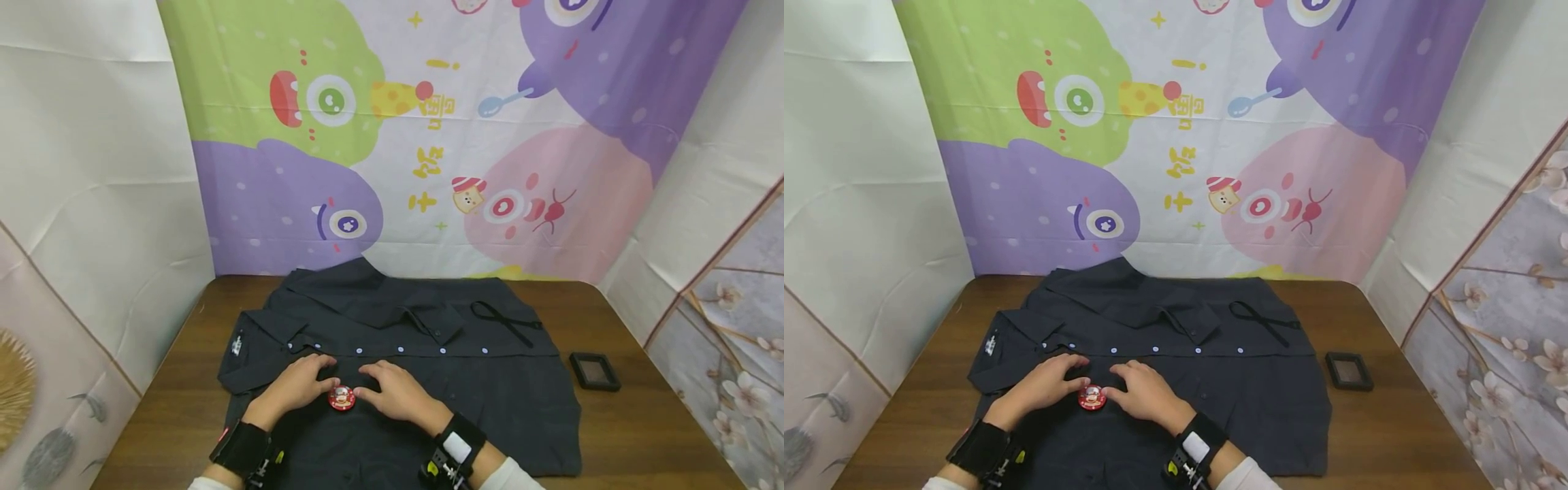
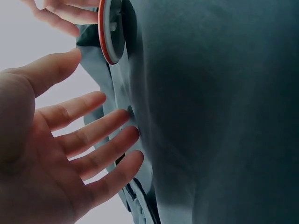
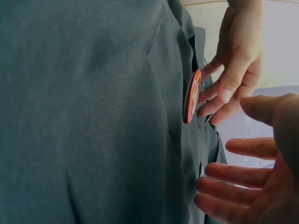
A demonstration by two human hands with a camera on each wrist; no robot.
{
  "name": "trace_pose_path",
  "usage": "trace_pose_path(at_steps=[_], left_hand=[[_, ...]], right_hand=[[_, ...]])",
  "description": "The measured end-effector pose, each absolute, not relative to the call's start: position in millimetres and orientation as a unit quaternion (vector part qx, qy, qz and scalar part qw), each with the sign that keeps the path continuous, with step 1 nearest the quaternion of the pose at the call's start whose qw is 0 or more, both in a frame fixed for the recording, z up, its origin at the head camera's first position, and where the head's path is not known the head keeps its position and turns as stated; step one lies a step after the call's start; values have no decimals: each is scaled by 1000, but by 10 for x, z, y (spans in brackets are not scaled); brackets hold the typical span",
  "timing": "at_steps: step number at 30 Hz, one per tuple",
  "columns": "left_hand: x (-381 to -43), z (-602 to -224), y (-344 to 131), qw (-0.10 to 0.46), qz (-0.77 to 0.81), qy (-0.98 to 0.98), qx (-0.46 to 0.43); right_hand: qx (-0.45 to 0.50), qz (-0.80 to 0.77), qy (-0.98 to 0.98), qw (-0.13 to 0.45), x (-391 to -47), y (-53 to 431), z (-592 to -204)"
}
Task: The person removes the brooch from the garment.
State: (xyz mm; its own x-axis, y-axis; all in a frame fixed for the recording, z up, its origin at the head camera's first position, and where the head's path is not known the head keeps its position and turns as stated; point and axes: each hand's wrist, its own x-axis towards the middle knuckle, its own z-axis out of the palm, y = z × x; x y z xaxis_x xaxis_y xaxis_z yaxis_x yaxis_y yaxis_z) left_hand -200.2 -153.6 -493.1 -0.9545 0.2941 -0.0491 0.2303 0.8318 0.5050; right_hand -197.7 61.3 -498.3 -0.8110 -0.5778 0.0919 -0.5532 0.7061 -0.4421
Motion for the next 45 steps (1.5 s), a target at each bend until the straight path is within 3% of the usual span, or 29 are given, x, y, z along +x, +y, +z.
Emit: trace_pose_path(at_steps=[13,45], left_hand=[[-1995,-4932,-1544,60,247,957,142],[-1937,-4926,-1602,116,234,952,159]], right_hand=[[-305,-230,924,38,-1962,597,-4989],[-304,-231,923,42,-2027,620,-4997]])
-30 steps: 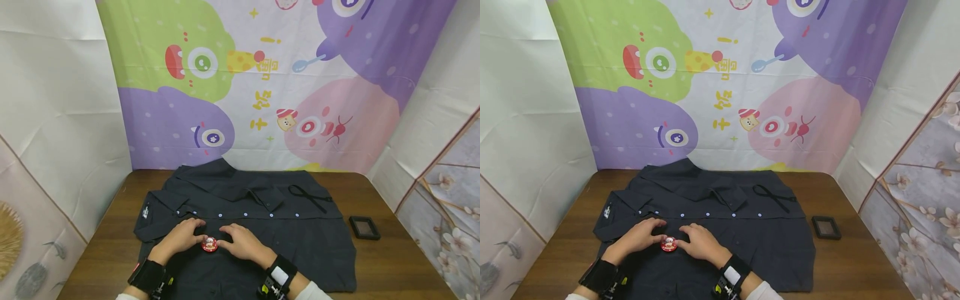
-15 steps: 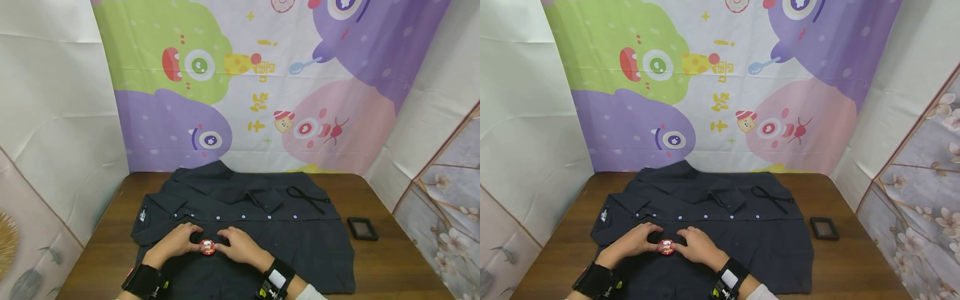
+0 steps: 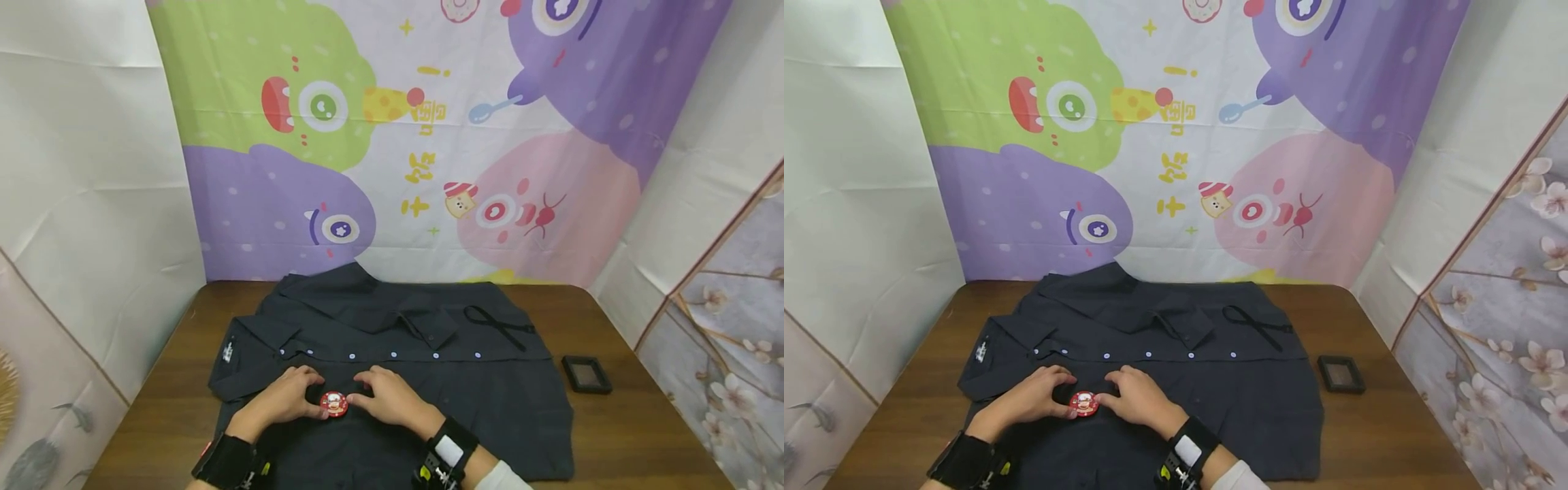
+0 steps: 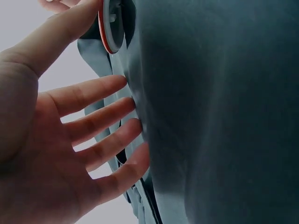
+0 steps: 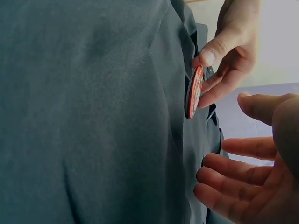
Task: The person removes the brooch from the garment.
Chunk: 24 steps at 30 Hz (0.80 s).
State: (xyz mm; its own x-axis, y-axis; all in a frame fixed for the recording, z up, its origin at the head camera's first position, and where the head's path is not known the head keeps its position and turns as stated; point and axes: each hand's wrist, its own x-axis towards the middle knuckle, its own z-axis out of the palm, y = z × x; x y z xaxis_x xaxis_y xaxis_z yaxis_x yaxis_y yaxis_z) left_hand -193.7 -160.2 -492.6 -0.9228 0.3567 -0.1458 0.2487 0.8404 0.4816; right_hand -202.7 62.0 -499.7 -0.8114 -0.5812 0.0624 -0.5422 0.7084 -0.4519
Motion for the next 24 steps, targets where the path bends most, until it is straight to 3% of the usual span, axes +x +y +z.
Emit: trace_pose_path(at_steps=[24], left_hand=[[-1949,-4894,-1552,131,201,954,177]], right_hand=[[-325,-225,918,41,-1983,530,-5038]])
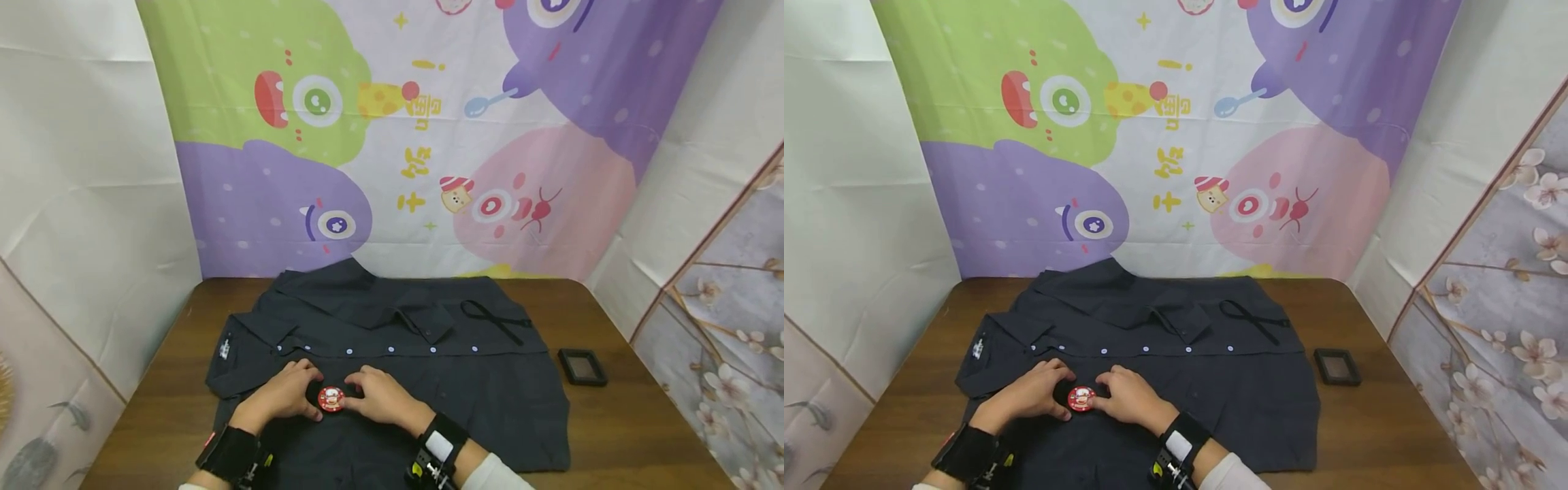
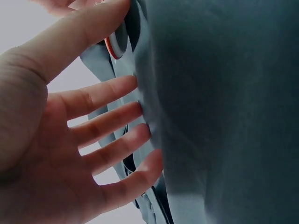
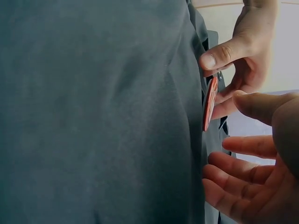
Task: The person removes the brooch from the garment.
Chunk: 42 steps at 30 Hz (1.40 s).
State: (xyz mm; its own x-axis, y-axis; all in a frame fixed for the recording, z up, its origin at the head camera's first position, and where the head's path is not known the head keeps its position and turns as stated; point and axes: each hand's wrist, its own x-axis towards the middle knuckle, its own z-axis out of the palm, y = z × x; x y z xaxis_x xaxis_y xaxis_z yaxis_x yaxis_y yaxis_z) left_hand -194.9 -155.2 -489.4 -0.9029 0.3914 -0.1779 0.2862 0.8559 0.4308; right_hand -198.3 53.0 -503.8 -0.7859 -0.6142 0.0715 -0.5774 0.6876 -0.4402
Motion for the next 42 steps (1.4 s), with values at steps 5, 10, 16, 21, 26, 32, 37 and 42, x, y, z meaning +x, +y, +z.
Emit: trace_pose_path(at_steps=[5,10,16,21,26,32,37,42], left_hand=[[-1937,-4886,-1570,113,202,954,190],[-1919,-4892,-1556,98,195,956,197],[-1921,-4902,-1482,87,168,961,204],[-1940,-4917,-1436,81,160,962,205],[-1902,-4913,-1464,79,155,967,186],[-1908,-4880,-1459,85,147,968,184],[-1910,-4899,-1469,89,147,967,189],[-1900,-4889,-1488,87,149,964,200]], right_hand=[[-324,-220,919,41,-1994,509,-5048],[-326,-218,919,40,-1997,473,-5070],[-320,-231,918,45,-1995,456,-5098],[-302,-235,922,54,-2004,475,-5110],[-313,-235,918,63,-2011,428,-5125],[-314,-233,918,59,-2006,397,-5123],[-318,-228,918,62,-2011,392,-5136],[-314,-224,921,58,-2006,384,-5140]])
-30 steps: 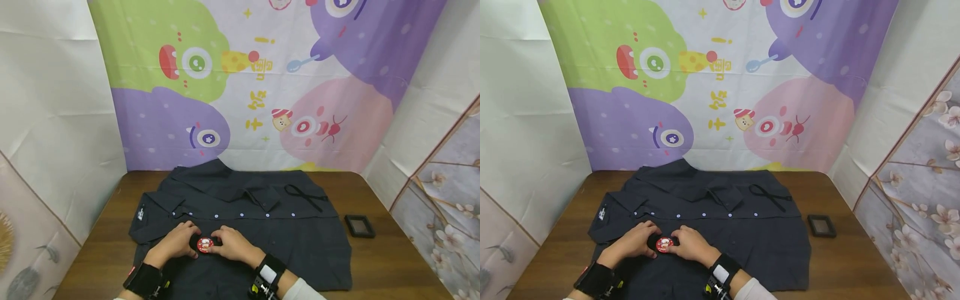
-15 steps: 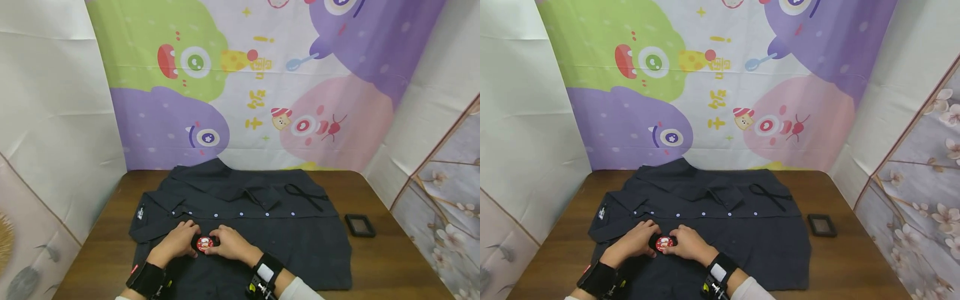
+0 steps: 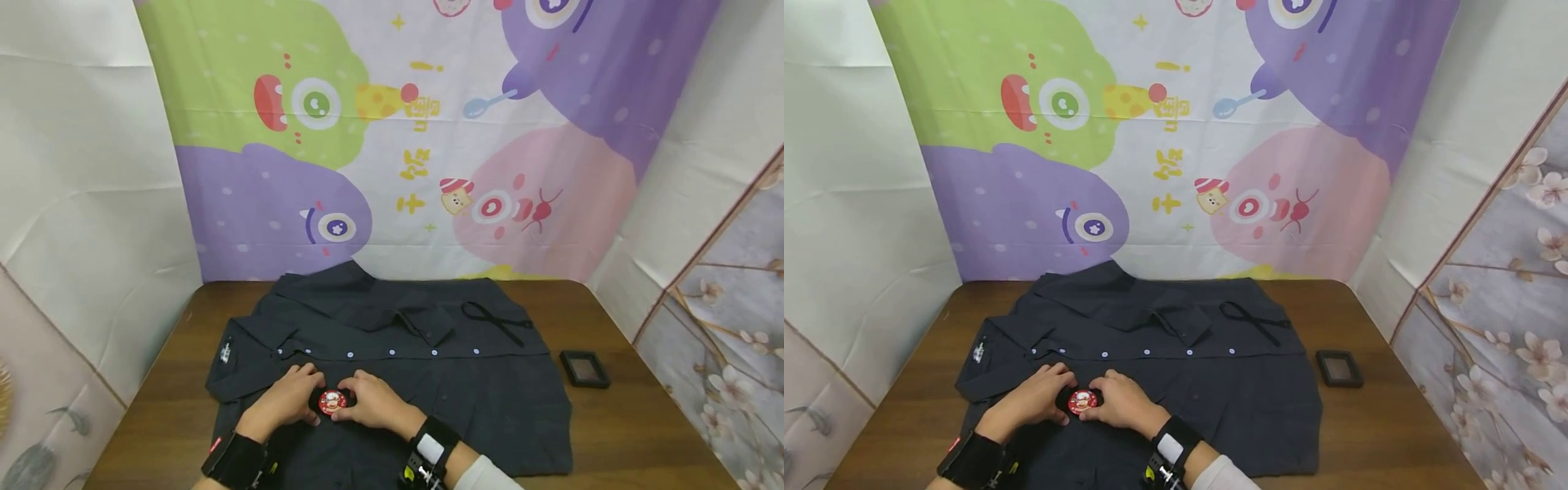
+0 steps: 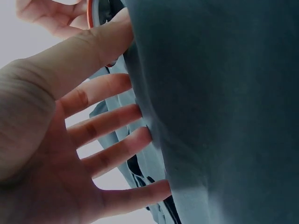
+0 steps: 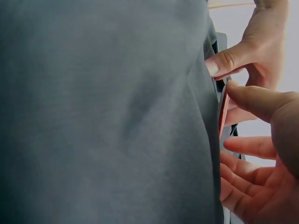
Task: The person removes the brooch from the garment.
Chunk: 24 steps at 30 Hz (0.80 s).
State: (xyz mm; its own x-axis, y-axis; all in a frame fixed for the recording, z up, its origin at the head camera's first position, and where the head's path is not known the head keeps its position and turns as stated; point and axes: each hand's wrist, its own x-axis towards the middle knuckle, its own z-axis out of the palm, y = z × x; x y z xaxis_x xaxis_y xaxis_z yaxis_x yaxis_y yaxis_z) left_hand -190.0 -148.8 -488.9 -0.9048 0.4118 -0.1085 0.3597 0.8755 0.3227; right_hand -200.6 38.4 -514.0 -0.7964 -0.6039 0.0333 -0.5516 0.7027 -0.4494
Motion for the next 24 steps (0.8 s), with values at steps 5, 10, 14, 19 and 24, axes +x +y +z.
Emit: trace_pose_path(at_steps=[5,10,14,19,24], left_hand=[[-1901,-4882,-1487,92,151,963,202],[-1912,-4895,-1491,94,151,964,198],[-1909,-4897,-1496,94,154,964,197],[-1895,-4891,-1493,92,157,965,191],[-1865,-4903,-1504,88,160,964,191]], right_hand=[[-311,-225,921,65,-2008,390,-5146],[-315,-223,921,59,-2009,383,-5173],[-318,-220,921,53,-2011,377,-5191],[-322,-226,918,59,-2015,374,-5182],[-320,-230,917,61,-1994,360,-5198]])
